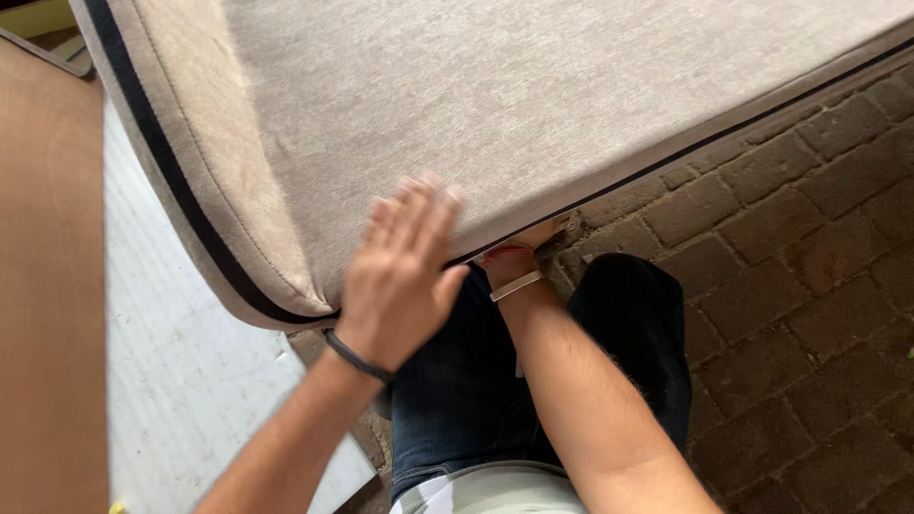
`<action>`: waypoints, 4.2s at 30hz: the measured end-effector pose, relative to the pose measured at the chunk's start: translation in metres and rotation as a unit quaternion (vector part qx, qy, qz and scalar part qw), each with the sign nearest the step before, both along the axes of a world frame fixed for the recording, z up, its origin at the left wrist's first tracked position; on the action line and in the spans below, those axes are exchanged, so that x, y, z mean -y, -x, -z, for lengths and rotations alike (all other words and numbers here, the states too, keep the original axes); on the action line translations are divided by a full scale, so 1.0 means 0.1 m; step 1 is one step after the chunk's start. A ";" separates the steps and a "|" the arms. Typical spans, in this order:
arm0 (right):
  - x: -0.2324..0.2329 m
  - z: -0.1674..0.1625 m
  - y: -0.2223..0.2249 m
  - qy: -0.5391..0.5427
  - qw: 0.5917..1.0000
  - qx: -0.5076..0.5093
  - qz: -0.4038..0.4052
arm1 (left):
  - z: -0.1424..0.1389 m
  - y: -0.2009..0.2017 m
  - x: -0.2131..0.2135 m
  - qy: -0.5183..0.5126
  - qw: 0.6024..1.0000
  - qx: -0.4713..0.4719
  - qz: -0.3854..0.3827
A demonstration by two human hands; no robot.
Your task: The person fits a beige fabric cover over a large padded furniture panel, pressing and tucking the fabric edges along the panel's border and around its corners by hand. They use a gray cloth to grip and pull the fabric taut underneath, working along the sides and smoothing the surface.
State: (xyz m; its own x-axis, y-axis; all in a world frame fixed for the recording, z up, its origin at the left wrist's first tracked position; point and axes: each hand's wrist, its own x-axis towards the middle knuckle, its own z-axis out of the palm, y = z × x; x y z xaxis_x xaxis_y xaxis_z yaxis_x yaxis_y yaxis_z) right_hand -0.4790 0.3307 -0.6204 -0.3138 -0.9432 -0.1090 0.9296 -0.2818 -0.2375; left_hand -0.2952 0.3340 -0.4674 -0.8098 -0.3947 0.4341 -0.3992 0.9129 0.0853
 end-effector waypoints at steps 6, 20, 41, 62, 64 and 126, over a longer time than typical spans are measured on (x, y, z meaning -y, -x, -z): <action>0.08 0.07 0.10 -0.004 1.000 -0.010 0.013 | -0.02 0.26 0.15 0.046 0.996 0.070 -0.032; 0.13 -0.07 -0.09 0.064 0.997 -0.008 0.052 | -0.01 0.63 0.12 0.047 0.988 0.146 0.012; 0.07 0.40 0.08 0.038 0.954 -0.124 0.272 | -0.03 1.44 0.11 0.123 0.976 0.182 0.000; -1.22 -1.04 1.54 -0.291 0.366 -0.633 0.617 | -0.38 1.95 0.08 0.018 0.956 0.250 0.155; -1.07 -1.28 1.61 -0.190 0.619 -0.643 0.410 | -0.39 2.09 0.06 0.017 0.951 0.256 0.170; -2.01 -1.17 3.61 -0.172 0.917 -0.179 0.314 | -0.19 4.06 -0.39 -0.001 0.953 0.220 0.210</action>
